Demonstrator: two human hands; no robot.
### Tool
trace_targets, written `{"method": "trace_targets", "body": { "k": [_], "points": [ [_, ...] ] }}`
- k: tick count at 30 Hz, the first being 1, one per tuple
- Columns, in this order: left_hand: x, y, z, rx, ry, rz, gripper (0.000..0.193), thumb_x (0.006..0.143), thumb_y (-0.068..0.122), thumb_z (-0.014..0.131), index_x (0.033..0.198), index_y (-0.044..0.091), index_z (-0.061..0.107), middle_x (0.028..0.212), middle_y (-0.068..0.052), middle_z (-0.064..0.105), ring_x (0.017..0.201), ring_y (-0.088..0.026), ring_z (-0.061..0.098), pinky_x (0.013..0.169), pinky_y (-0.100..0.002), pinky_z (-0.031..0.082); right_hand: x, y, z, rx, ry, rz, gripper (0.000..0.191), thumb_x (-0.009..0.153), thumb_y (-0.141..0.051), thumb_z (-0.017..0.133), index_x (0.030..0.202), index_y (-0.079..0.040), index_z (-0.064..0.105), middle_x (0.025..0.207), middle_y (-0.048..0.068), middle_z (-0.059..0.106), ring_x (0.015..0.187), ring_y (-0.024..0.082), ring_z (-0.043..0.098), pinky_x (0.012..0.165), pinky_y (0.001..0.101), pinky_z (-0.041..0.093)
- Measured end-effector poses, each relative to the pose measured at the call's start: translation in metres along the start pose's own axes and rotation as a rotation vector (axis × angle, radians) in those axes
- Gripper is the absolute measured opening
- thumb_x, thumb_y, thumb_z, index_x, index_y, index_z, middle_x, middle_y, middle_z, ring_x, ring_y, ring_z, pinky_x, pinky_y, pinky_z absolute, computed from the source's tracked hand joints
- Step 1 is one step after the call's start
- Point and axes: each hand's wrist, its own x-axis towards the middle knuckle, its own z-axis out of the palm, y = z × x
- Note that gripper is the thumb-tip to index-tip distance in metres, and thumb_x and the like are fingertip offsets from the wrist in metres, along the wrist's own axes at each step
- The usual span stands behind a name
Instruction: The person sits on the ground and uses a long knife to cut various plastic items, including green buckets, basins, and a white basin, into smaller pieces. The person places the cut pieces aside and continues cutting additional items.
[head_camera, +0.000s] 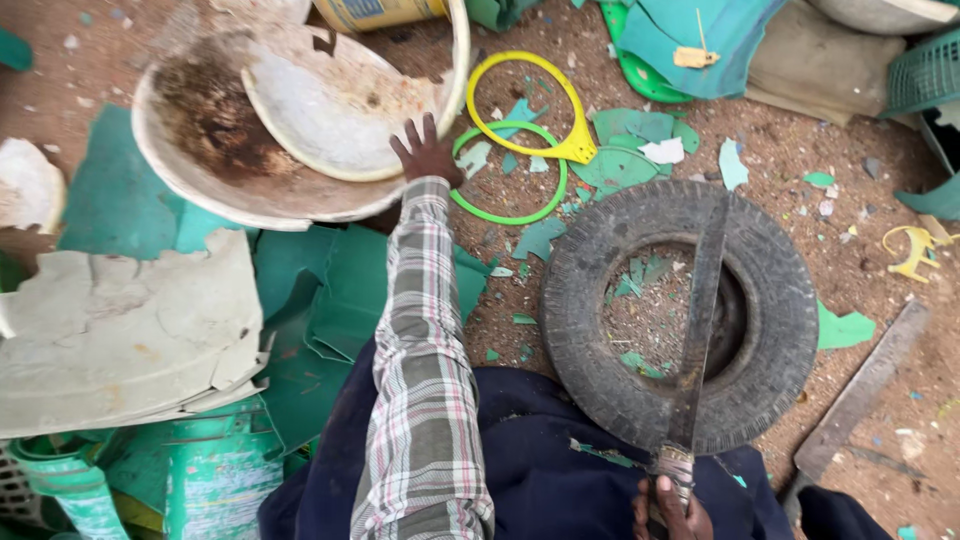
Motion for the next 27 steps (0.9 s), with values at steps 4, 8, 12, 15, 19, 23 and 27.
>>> {"method": "trace_targets", "body": {
  "k": [4, 8, 12, 15, 19, 23, 27],
  "points": [
    [0.005, -0.024, 0.000, 0.045, 0.091, 0.140, 0.024, 0.106, 0.016, 0.069, 0.128, 0.024, 0.071, 0.131, -0.009, 0.062, 0.126, -0.024, 0.059, 0.111, -0.050, 0.042, -0.010, -0.014, 0.011, 0.028, -0.022, 0.051, 0.042, 0.095, -0.038, 0.058, 0.106, 0.002, 0.058, 0.065, 0.017, 0.056, 0.044, 0.024, 0.051, 0.041, 0.0386, 0.042],
    [0.016, -0.031, -0.052, -0.084, 0.581, 0.280, 0.066, 0.068, 0.000, 0.078, 0.131, 0.017, 0.063, 0.114, -0.017, 0.067, 0.103, -0.034, 0.064, 0.092, -0.046, 0.053, -0.037, -0.040, 0.035, 0.010, -0.023, 0.023, 0.042, 0.097, -0.037, 0.057, 0.107, 0.004, 0.056, 0.066, 0.016, 0.053, 0.044, 0.023, 0.048, 0.040, 0.0384, 0.039],
    [0.006, -0.004, -0.142, -0.443, 0.676, 0.322, 0.072, 0.090, -0.013, 0.067, 0.156, 0.010, 0.052, 0.116, -0.010, 0.069, 0.111, -0.031, 0.062, 0.102, -0.045, 0.048, -0.070, -0.061, 0.051, 0.052, -0.080, -0.070, 0.042, 0.098, -0.038, 0.056, 0.105, 0.004, 0.055, 0.066, 0.016, 0.052, 0.044, 0.022, 0.048, 0.038, 0.0385, 0.038],
    [-0.024, 0.033, -0.187, -0.431, 0.810, 0.518, 0.065, 0.072, -0.015, 0.063, 0.131, 0.013, 0.070, 0.114, -0.009, 0.072, 0.111, -0.035, 0.060, 0.106, -0.050, 0.041, -0.094, -0.072, 0.051, 0.114, -0.129, -0.204, 0.043, 0.097, -0.039, 0.056, 0.103, 0.003, 0.056, 0.067, 0.015, 0.055, 0.044, 0.021, 0.050, 0.038, 0.0367, 0.040],
    [-0.099, 0.061, -0.187, -0.600, 0.544, 0.722, 0.035, 0.093, -0.013, 0.060, 0.111, 0.015, 0.070, 0.125, -0.007, 0.073, 0.140, -0.030, 0.058, 0.128, -0.052, 0.041, -0.119, -0.080, 0.028, 0.209, -0.120, -0.427, 0.042, 0.100, -0.040, 0.057, 0.102, 0.001, 0.056, 0.070, 0.011, 0.057, 0.048, 0.016, 0.051, 0.040, 0.0318, 0.040],
    [-0.159, 0.055, -0.149, -0.686, 0.453, 0.736, 0.043, 0.078, -0.013, 0.069, 0.110, 0.015, 0.073, 0.145, -0.022, 0.058, 0.144, -0.042, 0.045, 0.114, -0.048, 0.043, -0.127, -0.071, 0.001, 0.138, -0.028, -0.595, 0.039, 0.102, -0.039, 0.056, 0.097, 0.000, 0.057, 0.067, 0.008, 0.057, 0.046, 0.014, 0.050, 0.039, 0.0308, 0.041],
    [-0.226, 0.048, -0.081, -1.153, 0.035, -0.036, 0.072, 0.077, 0.012, 0.077, 0.144, 0.015, 0.051, 0.137, -0.018, 0.063, 0.118, -0.028, 0.065, 0.099, -0.036, 0.052, -0.115, -0.035, 0.000, -0.056, 0.010, -0.573, 0.042, 0.104, -0.038, 0.058, 0.089, 0.001, 0.051, 0.059, 0.009, 0.053, 0.041, 0.016, 0.049, 0.036, 0.0340, 0.039]
  ]
}}
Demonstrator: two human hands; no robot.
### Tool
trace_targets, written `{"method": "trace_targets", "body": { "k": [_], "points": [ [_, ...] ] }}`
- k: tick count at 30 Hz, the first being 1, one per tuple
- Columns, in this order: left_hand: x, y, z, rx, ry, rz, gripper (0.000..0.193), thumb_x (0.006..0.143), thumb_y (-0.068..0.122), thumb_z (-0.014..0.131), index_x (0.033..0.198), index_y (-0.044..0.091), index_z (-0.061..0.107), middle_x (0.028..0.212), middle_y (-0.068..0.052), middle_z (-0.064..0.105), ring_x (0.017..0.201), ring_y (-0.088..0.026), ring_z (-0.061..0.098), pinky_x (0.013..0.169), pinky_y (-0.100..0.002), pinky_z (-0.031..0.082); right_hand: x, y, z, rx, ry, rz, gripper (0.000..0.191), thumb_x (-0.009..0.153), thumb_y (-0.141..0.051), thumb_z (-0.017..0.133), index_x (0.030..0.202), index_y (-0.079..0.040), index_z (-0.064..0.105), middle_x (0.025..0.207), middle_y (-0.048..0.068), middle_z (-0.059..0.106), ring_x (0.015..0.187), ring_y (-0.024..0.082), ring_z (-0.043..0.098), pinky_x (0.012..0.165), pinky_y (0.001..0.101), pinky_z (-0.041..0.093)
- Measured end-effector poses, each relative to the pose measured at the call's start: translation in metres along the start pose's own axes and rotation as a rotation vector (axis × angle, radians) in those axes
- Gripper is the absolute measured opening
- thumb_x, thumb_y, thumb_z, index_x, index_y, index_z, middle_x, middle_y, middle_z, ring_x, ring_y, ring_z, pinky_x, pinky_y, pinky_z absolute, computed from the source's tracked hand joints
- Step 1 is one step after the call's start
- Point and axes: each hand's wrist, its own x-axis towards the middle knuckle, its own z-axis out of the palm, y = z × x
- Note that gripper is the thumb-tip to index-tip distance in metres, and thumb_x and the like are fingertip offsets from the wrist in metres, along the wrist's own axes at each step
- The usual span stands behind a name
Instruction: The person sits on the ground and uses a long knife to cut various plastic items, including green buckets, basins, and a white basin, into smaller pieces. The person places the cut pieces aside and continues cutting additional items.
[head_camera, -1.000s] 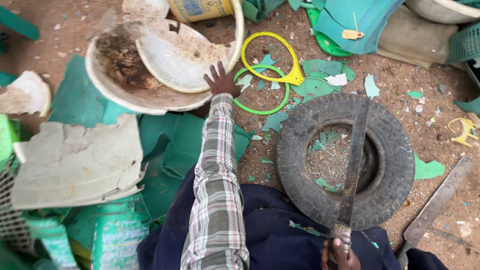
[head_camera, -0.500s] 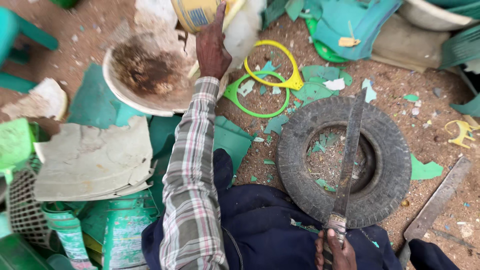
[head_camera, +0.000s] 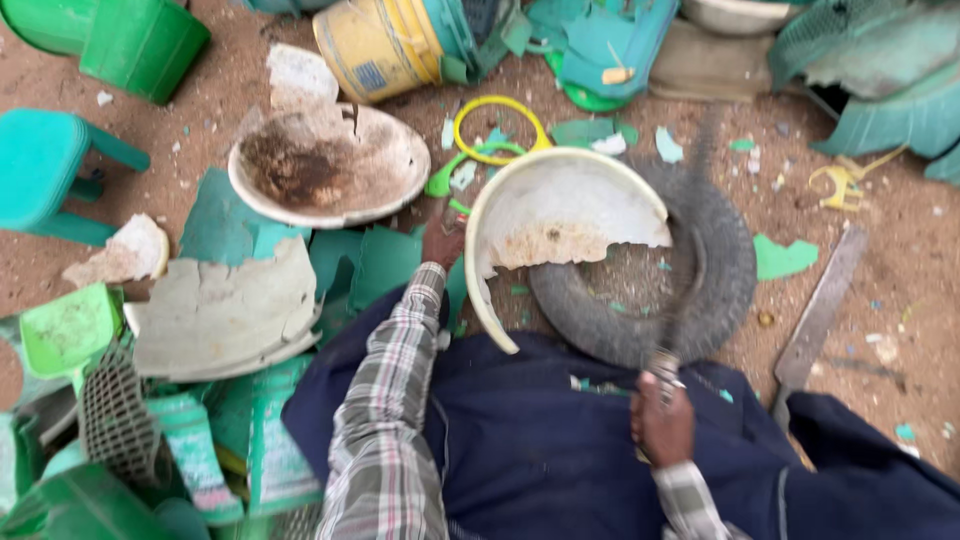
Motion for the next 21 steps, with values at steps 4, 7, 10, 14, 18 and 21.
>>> {"method": "trace_targets", "body": {
  "k": [4, 7, 10, 14, 18, 21],
  "points": [
    [-0.049, -0.032, 0.020, -0.163, -0.137, -0.299, 0.084, 0.102, 0.069, 0.040, 0.133, -0.003, 0.069, 0.127, -0.027, 0.074, 0.106, -0.030, 0.069, 0.088, -0.040, 0.056, -0.003, 0.041, 0.019, -0.604, -0.173, 0.255, 0.044, 0.101, -0.045, 0.057, 0.101, -0.001, 0.057, 0.073, 0.018, 0.069, 0.055, 0.030, 0.068, 0.053, 0.0439, 0.054],
    [-0.063, -0.021, 0.034, -0.375, -0.149, -0.383, 0.090, 0.092, 0.075, 0.035, 0.145, 0.003, 0.050, 0.134, -0.022, 0.064, 0.108, -0.033, 0.068, 0.089, -0.048, 0.059, -0.003, 0.051, 0.027, -0.846, -0.151, 0.081, 0.045, 0.100, -0.048, 0.058, 0.105, -0.004, 0.063, 0.093, 0.026, 0.073, 0.086, 0.046, 0.069, 0.077, 0.0541, 0.055],
    [-0.069, 0.007, 0.041, -0.546, -0.107, -0.309, 0.096, 0.092, 0.078, 0.038, 0.152, 0.003, 0.045, 0.142, -0.020, 0.057, 0.113, -0.036, 0.067, 0.092, -0.054, 0.059, -0.004, 0.045, 0.029, -0.937, -0.157, 0.068, 0.047, 0.100, -0.049, 0.056, 0.112, -0.004, 0.063, 0.109, 0.030, 0.070, 0.107, 0.053, 0.065, 0.094, 0.0578, 0.051],
    [-0.072, 0.042, 0.037, -0.571, -0.115, -0.380, 0.092, 0.082, 0.073, 0.045, 0.153, 0.015, 0.036, 0.135, -0.023, 0.061, 0.107, -0.037, 0.067, 0.086, -0.059, 0.058, -0.007, 0.034, 0.029, -0.978, -0.170, 0.168, 0.047, 0.099, -0.049, 0.055, 0.118, -0.006, 0.059, 0.120, 0.031, 0.066, 0.116, 0.052, 0.061, 0.100, 0.0570, 0.048],
    [-0.049, 0.054, 0.033, -0.279, -0.105, -0.300, 0.077, 0.087, 0.049, 0.064, 0.147, 0.005, 0.045, 0.125, -0.023, 0.064, 0.103, -0.031, 0.070, 0.084, -0.052, 0.062, -0.008, 0.029, 0.026, -1.023, -0.187, 0.141, 0.047, 0.100, -0.048, 0.053, 0.120, -0.006, 0.059, 0.120, 0.029, 0.070, 0.114, 0.050, 0.065, 0.101, 0.0558, 0.050],
    [-0.030, 0.050, 0.028, -0.099, -0.062, -0.221, 0.068, 0.078, 0.019, 0.072, 0.142, 0.002, 0.054, 0.114, -0.022, 0.073, 0.094, -0.034, 0.074, 0.084, -0.048, 0.061, -0.004, 0.031, 0.023, -1.052, -0.180, 0.168, 0.047, 0.100, -0.048, 0.054, 0.124, -0.008, 0.058, 0.123, 0.028, 0.067, 0.116, 0.049, 0.064, 0.101, 0.0553, 0.050]
  ]
}}
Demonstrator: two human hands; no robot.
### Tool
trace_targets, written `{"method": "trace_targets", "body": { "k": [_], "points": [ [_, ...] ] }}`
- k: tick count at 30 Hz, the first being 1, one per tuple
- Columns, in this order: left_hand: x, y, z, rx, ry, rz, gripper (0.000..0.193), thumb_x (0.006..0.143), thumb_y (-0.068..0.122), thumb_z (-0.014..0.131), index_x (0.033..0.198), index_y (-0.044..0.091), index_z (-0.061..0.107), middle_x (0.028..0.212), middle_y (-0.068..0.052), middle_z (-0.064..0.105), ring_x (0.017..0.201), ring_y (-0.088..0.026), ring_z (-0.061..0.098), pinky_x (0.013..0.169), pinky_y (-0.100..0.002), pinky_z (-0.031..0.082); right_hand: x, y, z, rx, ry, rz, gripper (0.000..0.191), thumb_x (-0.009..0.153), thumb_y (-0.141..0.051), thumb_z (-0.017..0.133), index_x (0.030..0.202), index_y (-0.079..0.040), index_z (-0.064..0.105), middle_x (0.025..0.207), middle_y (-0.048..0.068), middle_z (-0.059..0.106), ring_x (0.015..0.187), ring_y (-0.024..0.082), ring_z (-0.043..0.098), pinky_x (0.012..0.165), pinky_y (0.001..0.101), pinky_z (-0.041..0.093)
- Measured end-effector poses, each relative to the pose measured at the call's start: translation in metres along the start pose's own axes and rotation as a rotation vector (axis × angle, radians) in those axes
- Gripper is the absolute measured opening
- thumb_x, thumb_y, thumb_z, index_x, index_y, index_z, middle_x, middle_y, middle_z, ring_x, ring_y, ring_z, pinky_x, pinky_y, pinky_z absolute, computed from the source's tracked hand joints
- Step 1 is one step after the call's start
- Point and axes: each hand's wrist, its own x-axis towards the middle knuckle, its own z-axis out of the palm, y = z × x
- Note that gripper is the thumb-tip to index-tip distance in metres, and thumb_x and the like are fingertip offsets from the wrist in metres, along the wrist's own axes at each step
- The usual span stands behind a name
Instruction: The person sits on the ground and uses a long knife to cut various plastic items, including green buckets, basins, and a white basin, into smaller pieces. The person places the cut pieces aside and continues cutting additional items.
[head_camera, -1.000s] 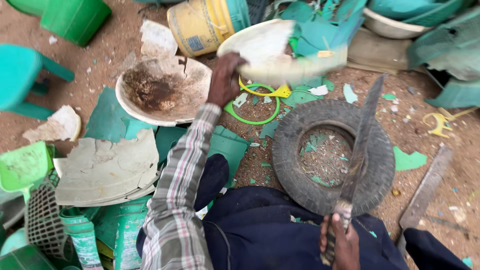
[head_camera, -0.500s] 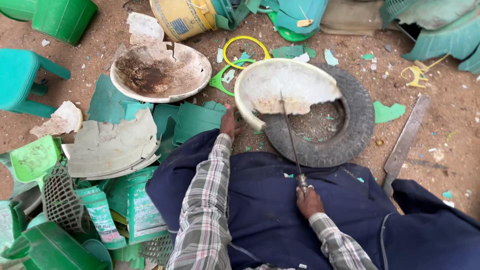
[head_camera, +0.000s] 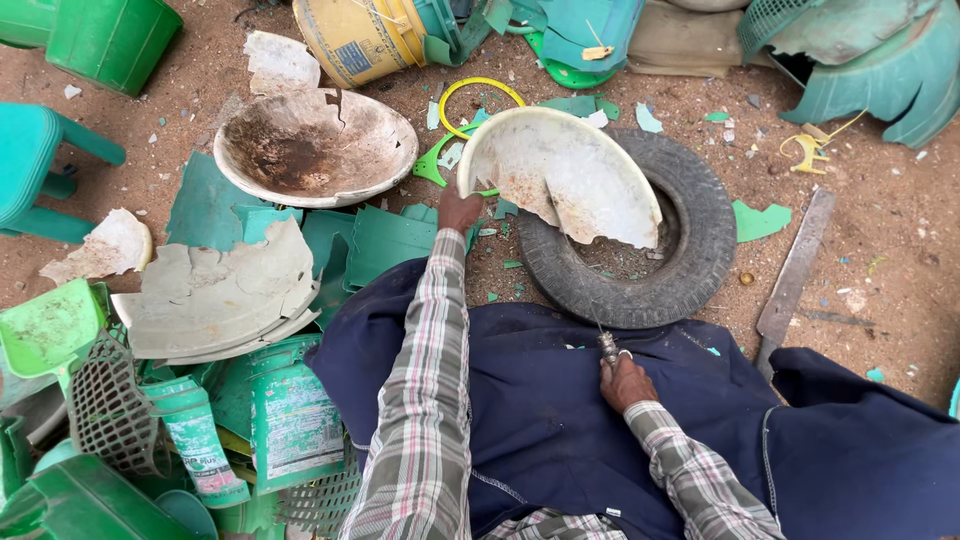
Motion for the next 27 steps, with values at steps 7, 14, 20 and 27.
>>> {"method": "trace_targets", "body": {
  "k": [7, 14, 20, 27],
  "points": [
    [0.024, 0.015, -0.018, 0.414, 0.193, 0.042, 0.046, 0.086, 0.022, 0.075, 0.127, 0.005, 0.065, 0.115, -0.022, 0.072, 0.103, -0.036, 0.072, 0.095, -0.046, 0.055, 0.008, 0.010, -0.001, 0.045, 0.021, 0.005, 0.047, 0.098, -0.049, 0.056, 0.121, -0.008, 0.060, 0.117, 0.025, 0.069, 0.113, 0.046, 0.065, 0.098, 0.0538, 0.050],
    [-0.026, -0.020, 0.018, 0.321, 0.419, -0.151, 0.051, 0.091, 0.013, 0.064, 0.139, 0.010, 0.047, 0.112, -0.024, 0.072, 0.098, -0.040, 0.073, 0.084, -0.050, 0.059, -0.001, -0.003, -0.008, 0.399, 0.029, -0.075, 0.057, 0.097, -0.056, 0.052, 0.101, 0.000, 0.058, 0.073, 0.014, 0.069, 0.056, 0.030, 0.069, 0.055, 0.0456, 0.056],
    [-0.064, -0.068, 0.044, 0.209, 0.634, -0.065, 0.048, 0.092, 0.008, 0.062, 0.137, 0.005, 0.046, 0.108, -0.026, 0.072, 0.095, -0.043, 0.073, 0.083, -0.052, 0.055, -0.034, -0.030, -0.100, 0.871, 0.441, -0.703, 0.060, 0.106, -0.062, 0.041, 0.109, -0.004, 0.055, 0.079, 0.008, 0.063, 0.057, 0.018, 0.057, 0.048, 0.0308, 0.045],
    [-0.066, -0.075, 0.052, 0.076, 0.579, -0.060, 0.055, 0.090, 0.006, 0.061, 0.142, 0.005, 0.041, 0.108, -0.030, 0.069, 0.097, -0.045, 0.071, 0.084, -0.053, 0.055, -0.022, -0.078, -0.073, 1.064, 0.634, -1.012, 0.058, 0.104, -0.057, 0.047, 0.115, -0.002, 0.063, 0.095, 0.020, 0.068, 0.081, 0.033, 0.065, 0.071, 0.0429, 0.053]
  ]
}}
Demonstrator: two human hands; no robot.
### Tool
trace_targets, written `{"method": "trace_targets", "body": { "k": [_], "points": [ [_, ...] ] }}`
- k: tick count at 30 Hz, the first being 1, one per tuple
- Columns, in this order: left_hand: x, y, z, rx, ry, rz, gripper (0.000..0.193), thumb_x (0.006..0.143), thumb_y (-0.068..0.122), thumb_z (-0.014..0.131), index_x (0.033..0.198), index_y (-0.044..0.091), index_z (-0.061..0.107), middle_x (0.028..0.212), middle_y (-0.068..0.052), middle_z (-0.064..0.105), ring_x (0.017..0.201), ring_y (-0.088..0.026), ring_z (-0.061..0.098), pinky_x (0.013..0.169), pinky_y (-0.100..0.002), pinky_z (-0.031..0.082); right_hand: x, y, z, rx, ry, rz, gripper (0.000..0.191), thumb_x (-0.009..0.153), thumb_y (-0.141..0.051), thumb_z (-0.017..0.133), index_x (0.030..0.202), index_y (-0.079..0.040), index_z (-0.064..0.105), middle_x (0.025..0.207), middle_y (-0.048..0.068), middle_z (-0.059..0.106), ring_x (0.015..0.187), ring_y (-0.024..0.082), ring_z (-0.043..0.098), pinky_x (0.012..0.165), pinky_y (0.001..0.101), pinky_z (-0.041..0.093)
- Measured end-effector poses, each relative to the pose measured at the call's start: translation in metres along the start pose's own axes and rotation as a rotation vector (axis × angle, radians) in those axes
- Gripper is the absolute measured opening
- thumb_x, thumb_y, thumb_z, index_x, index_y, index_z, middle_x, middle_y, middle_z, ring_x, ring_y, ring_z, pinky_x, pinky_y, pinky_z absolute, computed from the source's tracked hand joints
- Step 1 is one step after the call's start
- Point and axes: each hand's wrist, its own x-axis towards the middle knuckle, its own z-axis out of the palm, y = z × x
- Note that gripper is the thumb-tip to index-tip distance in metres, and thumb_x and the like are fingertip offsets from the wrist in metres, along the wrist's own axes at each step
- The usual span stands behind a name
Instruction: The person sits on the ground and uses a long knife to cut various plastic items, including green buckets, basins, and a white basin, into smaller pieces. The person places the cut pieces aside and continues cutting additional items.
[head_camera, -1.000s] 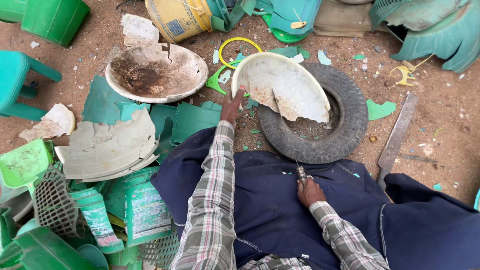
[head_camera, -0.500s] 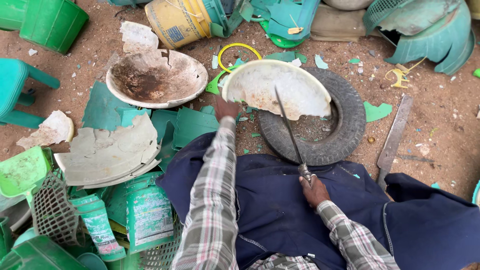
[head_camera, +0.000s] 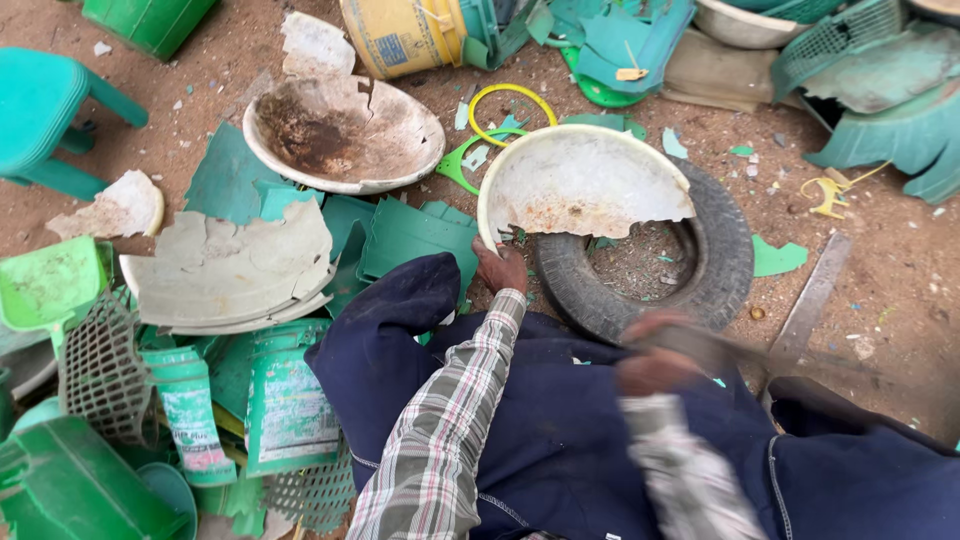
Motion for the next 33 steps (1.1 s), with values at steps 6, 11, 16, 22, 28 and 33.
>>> {"method": "trace_targets", "body": {
  "k": [6, 11, 16, 22, 28, 33],
  "points": [
    [-0.001, 0.006, 0.003, -0.103, 0.125, 0.243, 0.046, 0.088, 0.007, 0.061, 0.131, 0.004, 0.046, 0.107, -0.028, 0.070, 0.095, -0.047, 0.069, 0.082, -0.055, 0.051, -0.051, 0.052, 0.016, -0.802, -0.347, 0.736, 0.065, 0.101, -0.059, 0.035, 0.110, -0.005, 0.071, 0.103, 0.034, 0.066, 0.104, 0.055, 0.060, 0.090, 0.0596, 0.046],
    [0.011, 0.007, 0.001, -0.061, 0.070, 0.056, 0.044, 0.090, 0.011, 0.063, 0.130, 0.004, 0.045, 0.105, -0.026, 0.069, 0.095, -0.047, 0.067, 0.081, -0.056, 0.048, -0.048, 0.050, -0.015, -0.885, -0.383, 0.637, 0.070, 0.102, -0.062, 0.036, 0.098, 0.001, 0.066, 0.096, 0.033, 0.068, 0.094, 0.054, 0.065, 0.085, 0.0606, 0.048],
    [0.010, -0.008, 0.004, -0.214, -0.013, 0.117, 0.041, 0.097, 0.013, 0.057, 0.132, 0.001, 0.041, 0.115, -0.024, 0.062, 0.103, -0.040, 0.064, 0.090, -0.051, 0.047, -0.031, 0.001, -0.010, -0.764, -0.199, 0.432, 0.058, 0.105, -0.057, 0.041, 0.101, 0.000, 0.056, 0.081, 0.026, 0.068, 0.074, 0.040, 0.068, 0.067, 0.0509, 0.051],
    [0.001, -0.023, 0.013, -0.342, -0.081, 0.066, 0.045, 0.098, 0.016, 0.054, 0.137, 0.000, 0.038, 0.121, -0.022, 0.055, 0.109, -0.035, 0.061, 0.096, -0.048, 0.047, 0.005, -0.033, -0.011, 0.052, 0.054, -0.260, 0.058, 0.111, -0.057, 0.050, 0.133, -0.004, 0.053, 0.100, 0.005, 0.061, 0.082, 0.013, 0.060, 0.071, 0.0265, 0.053],
    [0.005, -0.020, 0.010, -0.356, -0.054, 0.110, 0.050, 0.097, 0.018, 0.056, 0.138, -0.002, 0.037, 0.122, -0.023, 0.055, 0.109, -0.035, 0.060, 0.097, -0.047, 0.046, -0.036, 0.054, 0.006, -0.846, -0.444, 0.702, 0.055, 0.117, -0.045, 0.040, 0.131, 0.006, 0.055, 0.123, 0.028, 0.063, 0.111, 0.044, 0.061, 0.103, 0.0511, 0.047],
    [0.004, -0.012, 0.015, -0.372, -0.051, 0.057, 0.047, 0.097, 0.017, 0.062, 0.133, -0.004, 0.039, 0.118, -0.025, 0.057, 0.101, -0.035, 0.061, 0.091, -0.046, 0.049, -0.045, 0.053, -0.012, -0.947, -0.413, 0.787, 0.067, 0.096, -0.061, 0.049, 0.105, 0.004, 0.066, 0.106, 0.033, 0.070, 0.106, 0.052, 0.064, 0.091, 0.0566, 0.049]
  ]
}}
